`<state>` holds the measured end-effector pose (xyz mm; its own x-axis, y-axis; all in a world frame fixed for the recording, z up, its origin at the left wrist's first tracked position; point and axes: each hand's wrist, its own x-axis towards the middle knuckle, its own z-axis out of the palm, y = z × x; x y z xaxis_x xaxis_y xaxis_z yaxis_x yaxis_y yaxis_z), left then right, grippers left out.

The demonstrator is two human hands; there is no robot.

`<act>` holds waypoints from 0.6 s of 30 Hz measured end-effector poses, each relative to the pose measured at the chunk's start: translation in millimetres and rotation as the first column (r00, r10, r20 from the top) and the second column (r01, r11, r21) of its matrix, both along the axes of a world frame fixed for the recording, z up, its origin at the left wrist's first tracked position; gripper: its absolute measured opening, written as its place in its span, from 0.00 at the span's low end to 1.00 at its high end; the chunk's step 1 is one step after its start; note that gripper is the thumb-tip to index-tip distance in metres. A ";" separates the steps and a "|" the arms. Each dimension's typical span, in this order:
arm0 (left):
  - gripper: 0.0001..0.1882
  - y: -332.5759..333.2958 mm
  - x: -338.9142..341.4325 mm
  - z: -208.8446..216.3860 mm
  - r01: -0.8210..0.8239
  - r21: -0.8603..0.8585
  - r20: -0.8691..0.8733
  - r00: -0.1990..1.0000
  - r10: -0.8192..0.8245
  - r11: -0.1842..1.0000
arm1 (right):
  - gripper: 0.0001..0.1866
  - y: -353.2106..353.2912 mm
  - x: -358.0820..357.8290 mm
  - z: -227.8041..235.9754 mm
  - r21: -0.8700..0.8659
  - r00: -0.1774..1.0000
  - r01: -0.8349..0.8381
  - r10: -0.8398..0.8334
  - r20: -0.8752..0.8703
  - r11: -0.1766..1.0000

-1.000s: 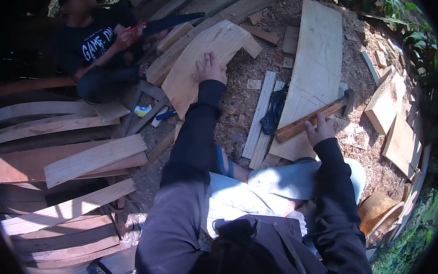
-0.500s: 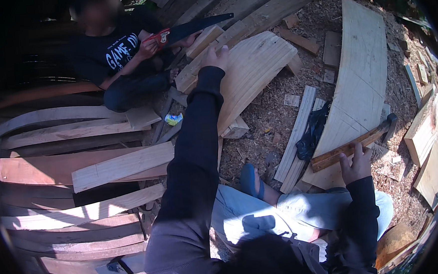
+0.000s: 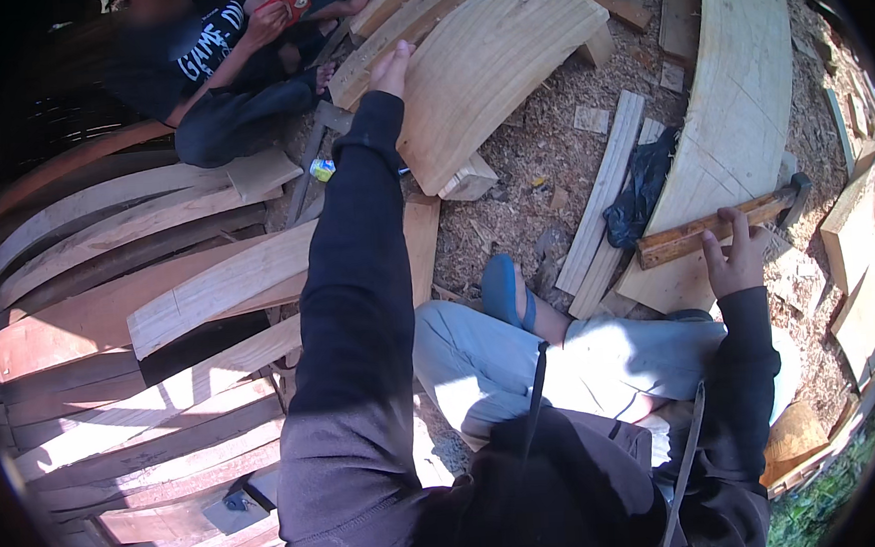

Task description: The person positions wood planks, drives nails into them using a small axe as a hammer, and retrieves more nails from a bucket.

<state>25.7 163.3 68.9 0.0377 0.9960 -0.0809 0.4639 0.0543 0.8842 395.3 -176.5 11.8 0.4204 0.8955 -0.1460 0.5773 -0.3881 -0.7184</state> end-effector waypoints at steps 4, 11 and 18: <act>0.25 -14.6 -136.6 21.5 -0.257 0.104 -0.177 0.946 0.272 0.961 | 0.21 3.3 -8.0 -13.2 0.020 0.998 -0.054 0.054 -0.018 0.998; 0.46 -50.0 -127.8 -15.2 -0.292 -0.316 0.188 0.914 0.361 0.903 | 0.20 -2.0 4.5 -21.0 0.007 0.999 0.021 -0.021 0.027 1.000; 0.29 13.1 -102.3 -93.2 -0.266 0.064 0.234 0.941 0.244 0.962 | 0.23 4.1 12.1 -16.4 -0.062 0.989 0.113 -0.106 0.101 0.992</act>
